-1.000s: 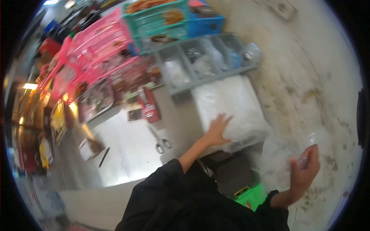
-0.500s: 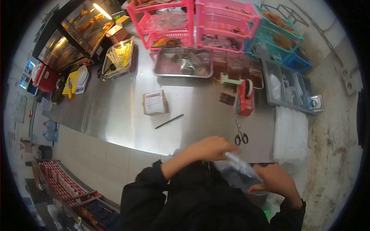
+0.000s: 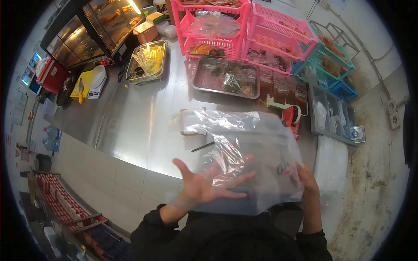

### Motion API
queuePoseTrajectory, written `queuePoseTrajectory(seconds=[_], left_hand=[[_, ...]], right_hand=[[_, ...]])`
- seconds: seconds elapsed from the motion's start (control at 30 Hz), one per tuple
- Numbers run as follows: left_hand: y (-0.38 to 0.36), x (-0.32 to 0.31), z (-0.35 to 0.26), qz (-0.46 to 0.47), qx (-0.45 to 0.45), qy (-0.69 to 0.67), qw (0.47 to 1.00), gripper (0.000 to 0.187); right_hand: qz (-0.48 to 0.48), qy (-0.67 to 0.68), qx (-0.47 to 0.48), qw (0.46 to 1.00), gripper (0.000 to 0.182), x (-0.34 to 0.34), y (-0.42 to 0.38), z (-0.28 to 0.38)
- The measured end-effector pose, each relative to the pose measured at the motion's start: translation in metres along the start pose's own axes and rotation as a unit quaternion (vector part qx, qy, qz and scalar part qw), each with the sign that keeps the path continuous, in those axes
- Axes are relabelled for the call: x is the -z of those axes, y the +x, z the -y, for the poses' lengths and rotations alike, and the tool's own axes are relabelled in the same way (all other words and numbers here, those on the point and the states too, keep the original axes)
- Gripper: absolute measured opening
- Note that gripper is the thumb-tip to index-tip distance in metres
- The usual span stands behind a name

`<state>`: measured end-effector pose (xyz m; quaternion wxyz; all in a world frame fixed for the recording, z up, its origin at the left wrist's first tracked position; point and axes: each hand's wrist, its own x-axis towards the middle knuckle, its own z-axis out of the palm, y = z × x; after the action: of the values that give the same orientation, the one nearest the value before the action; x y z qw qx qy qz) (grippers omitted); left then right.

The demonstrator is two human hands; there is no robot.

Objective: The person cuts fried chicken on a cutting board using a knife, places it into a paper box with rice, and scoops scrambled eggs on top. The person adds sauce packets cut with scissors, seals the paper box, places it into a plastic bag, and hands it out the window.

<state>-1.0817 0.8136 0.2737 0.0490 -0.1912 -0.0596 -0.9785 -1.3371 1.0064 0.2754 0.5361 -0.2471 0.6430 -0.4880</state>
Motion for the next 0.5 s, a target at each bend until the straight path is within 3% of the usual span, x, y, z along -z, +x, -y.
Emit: queuePoseTrajectory(seconds=[0.03,0.07,0.1,0.13,0.2,0.23,0.27,0.3,0.33,0.37,0.4,0.47,0.5], left_hand=[[-0.001,-0.013,-0.008,-0.025,-0.038,-0.035,0.998,0.104],[-0.004,-0.02,-0.015,-0.151,0.045,0.122,0.98,0.093],[-0.006,-0.024,-0.017,-0.271,0.128,0.273,0.914,0.083],[-0.007,-0.015,-0.014,-0.271,0.127,0.272,0.915,0.083],[-0.011,0.014,-0.009,-0.313,0.134,0.329,0.881,0.041],[-0.008,0.018,-0.005,-0.313,0.135,0.329,0.881,0.041],[-0.005,0.021,0.0,-0.39,0.137,0.455,0.788,0.029],[0.001,0.026,0.006,-0.455,0.136,0.568,0.672,0.021],[0.008,0.037,0.016,-0.451,0.136,0.572,0.672,0.021],[0.015,0.055,0.031,-0.44,0.015,0.64,0.63,0.019],[0.016,0.073,0.048,-0.42,-0.098,0.695,0.576,0.018],[0.019,0.096,0.076,-0.431,-0.071,0.665,0.605,0.019],[0.03,0.1,0.088,-0.458,-0.101,0.63,0.619,0.018]], right_hand=[[-0.002,-0.001,0.0,1.0,0.044,0.002,-0.005,0.003],[-0.004,-0.003,-0.001,1.0,0.044,0.005,-0.009,0.004],[-0.004,-0.004,-0.004,1.0,0.044,0.013,-0.011,-0.003],[0.0,-0.045,-0.001,0.999,0.037,0.024,-0.008,-0.016],[0.002,-0.086,0.006,0.996,0.03,0.029,0.01,-0.041],[-0.149,-0.216,0.069,0.963,0.026,0.018,0.024,-0.052],[-0.293,-0.336,0.128,0.886,0.029,0.004,0.033,-0.058],[-0.357,-0.442,0.197,0.799,0.036,-0.012,0.036,-0.057],[-0.413,-0.537,0.262,0.688,0.043,-0.03,0.042,-0.054],[-0.351,-0.382,0.22,0.826,0.041,-0.056,0.042,-0.048],[-0.273,-0.204,0.161,0.926,0.039,-0.083,0.036,-0.045],[-0.182,-0.157,0.114,0.964,0.025,-0.116,0.035,-0.041],[-0.192,-0.153,0.114,0.963,0.025,-0.11,0.038,-0.048]])
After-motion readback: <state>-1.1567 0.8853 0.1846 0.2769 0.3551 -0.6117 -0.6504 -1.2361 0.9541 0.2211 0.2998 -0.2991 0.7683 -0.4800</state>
